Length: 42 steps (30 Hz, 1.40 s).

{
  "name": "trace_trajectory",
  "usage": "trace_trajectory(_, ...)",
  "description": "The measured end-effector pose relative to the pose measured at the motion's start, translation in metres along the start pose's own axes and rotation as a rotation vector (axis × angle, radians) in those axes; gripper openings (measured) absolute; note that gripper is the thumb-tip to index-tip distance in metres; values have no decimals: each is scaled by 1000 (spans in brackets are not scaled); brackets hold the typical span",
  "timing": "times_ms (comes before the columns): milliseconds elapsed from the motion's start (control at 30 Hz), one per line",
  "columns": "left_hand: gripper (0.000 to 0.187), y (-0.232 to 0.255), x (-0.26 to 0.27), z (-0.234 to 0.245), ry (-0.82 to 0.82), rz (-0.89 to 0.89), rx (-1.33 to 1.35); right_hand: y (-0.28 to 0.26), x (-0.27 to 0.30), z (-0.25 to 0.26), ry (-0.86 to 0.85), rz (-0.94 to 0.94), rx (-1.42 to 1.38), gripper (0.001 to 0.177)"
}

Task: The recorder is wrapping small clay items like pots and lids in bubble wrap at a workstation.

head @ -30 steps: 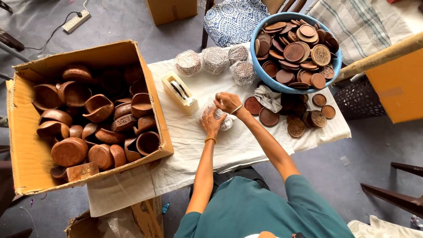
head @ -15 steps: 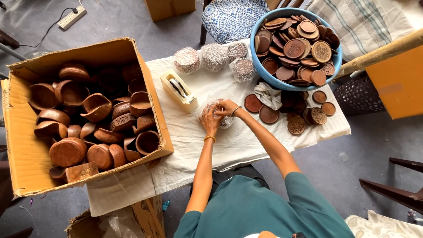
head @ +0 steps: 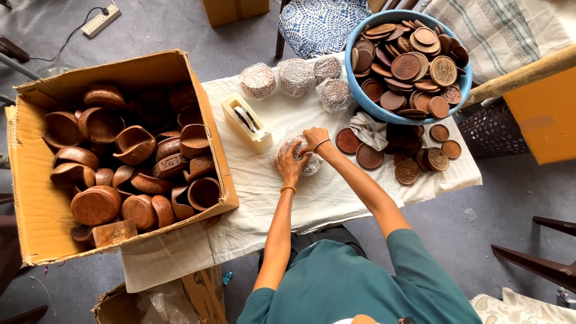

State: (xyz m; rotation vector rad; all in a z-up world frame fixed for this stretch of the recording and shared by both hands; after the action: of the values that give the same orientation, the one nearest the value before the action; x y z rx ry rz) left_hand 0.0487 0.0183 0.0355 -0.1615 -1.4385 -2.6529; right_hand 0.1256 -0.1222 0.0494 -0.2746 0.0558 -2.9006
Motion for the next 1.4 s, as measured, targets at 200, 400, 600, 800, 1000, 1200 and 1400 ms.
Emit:
trace_trajectory(200, 66, -2, 0, -2, -5, -4, -1, 23, -9, -19, -156, -150, -262, 65)
trace_trajectory(400, 68, -2, 0, -3, -26, 10, -15, 34, -19, -18, -203, -183, -320, 51)
trace_trajectory(600, 67, 0, 0, -1, -30, 2, -25, 34, -26, -35, -213, -84, -316, 39)
trace_trajectory(800, 67, 0, -2, -2, -21, -6, -16, 34, -16, -42, -113, -20, -335, 32)
trace_trajectory(1000, 70, -4, -2, -5, -4, -22, -61, 2, -14, 37, 211, -130, -418, 25)
trace_trajectory(1200, 75, -38, -15, -36, 19, -24, -130, -83, -78, 35, 520, 280, -659, 30)
trace_trajectory(1400, 77, -68, -24, -61, 68, -26, -193, -110, -110, -16, -154, -191, -724, 42)
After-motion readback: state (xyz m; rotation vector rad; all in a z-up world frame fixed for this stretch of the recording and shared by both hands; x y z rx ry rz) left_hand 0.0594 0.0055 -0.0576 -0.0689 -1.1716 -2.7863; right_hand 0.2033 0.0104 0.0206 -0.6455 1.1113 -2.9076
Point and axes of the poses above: each hand's wrist, its own x-axis away from the middle knuckle, its own z-axis out of the back of the hand, y = z × x, the point moved 6 cm from there along -x, towards the middle knuckle, and after that the axes turned 3 degrees about z, right-handed, at the moved point
